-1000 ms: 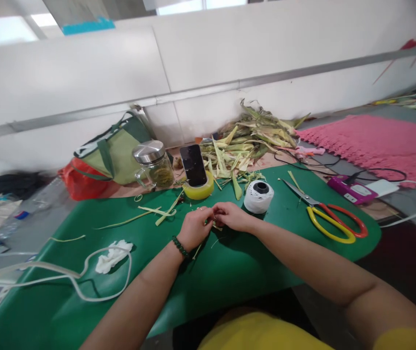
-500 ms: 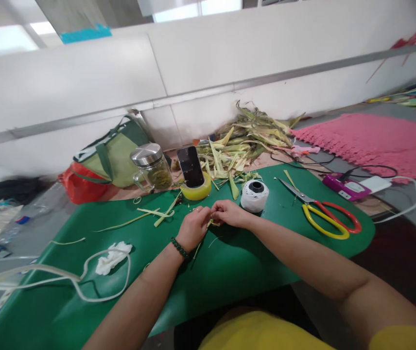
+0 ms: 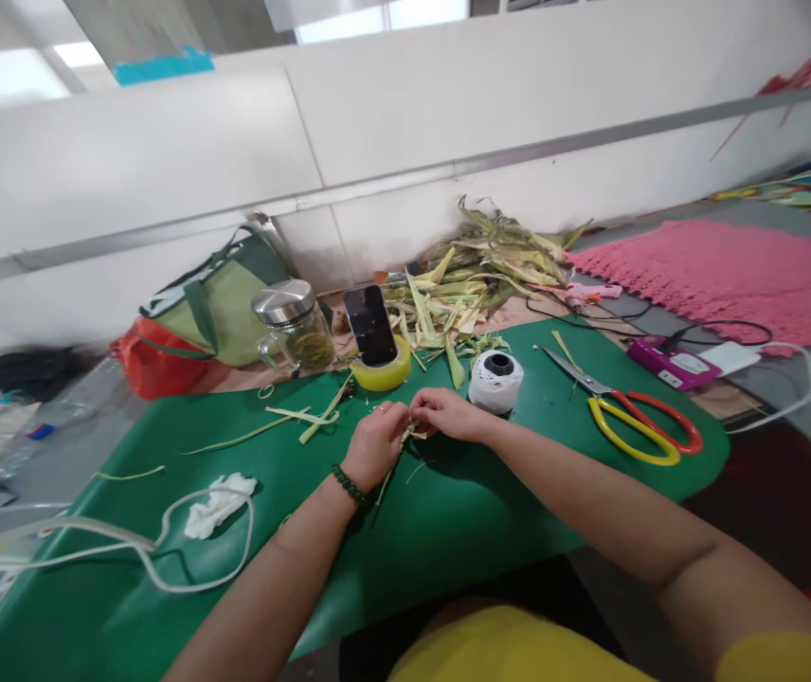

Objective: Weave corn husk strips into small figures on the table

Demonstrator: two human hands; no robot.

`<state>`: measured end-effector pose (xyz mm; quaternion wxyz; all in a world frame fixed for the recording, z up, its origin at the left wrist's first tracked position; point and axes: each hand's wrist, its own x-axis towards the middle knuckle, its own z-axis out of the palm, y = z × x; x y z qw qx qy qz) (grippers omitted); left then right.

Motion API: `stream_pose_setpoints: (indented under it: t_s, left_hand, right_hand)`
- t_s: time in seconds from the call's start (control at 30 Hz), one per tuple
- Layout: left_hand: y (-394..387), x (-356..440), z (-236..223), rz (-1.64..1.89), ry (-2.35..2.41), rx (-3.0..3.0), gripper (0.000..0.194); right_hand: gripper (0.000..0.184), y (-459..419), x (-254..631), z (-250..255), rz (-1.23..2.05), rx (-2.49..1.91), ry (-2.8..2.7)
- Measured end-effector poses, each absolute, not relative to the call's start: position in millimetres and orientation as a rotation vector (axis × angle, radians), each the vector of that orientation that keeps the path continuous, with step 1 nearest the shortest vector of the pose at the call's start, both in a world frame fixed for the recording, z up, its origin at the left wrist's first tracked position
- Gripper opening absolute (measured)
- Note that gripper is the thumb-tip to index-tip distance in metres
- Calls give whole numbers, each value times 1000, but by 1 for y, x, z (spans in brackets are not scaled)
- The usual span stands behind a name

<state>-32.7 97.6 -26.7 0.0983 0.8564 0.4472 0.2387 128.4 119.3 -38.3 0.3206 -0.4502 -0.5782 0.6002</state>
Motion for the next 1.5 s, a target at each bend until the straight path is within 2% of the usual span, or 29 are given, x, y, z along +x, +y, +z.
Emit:
stream_pose_setpoints:
  t_s: [0.27,0.47,0.6,0.77,0.87,0.93,1.13,1.3,1.5]
  left_hand:
    - [98,-33,-27,726,1312,2507,21]
    - [98,-33,-27,713,1333,2522,22]
    - [98,-33,-27,731,1325,2523,21]
    - [98,-33,-27,714,1344,2525,22]
    - [97,-33,-26,702,1343,2534,22]
    - [97,-33,-25,710,1339,2544,23]
    - [98,-36,-26,752,1318,2540,22]
    - [98,-37,-27,737,1333,2521,21]
    - [99,-44,-20,568,1447,2437,13]
  right_hand:
    - [8,119,130,-41,1443,-1134,-1722]
    - [9,118,129,-37,1514,-1168,-1564]
    - [16,116,129,-32,1538,-1173,-1603]
    - [7,117,130,-33,1493,-1148,-1663]
    - [9,118,131,-36,1470,-1149,-1705]
    - [9,118,132,-38,1377,-1173,-1772]
    - [11,113,138,-34,728,-1123,-2092]
    - [15,110,140,-29,652,-1246,-2177]
    - [19,107,147,-23,357,-1523,-2446]
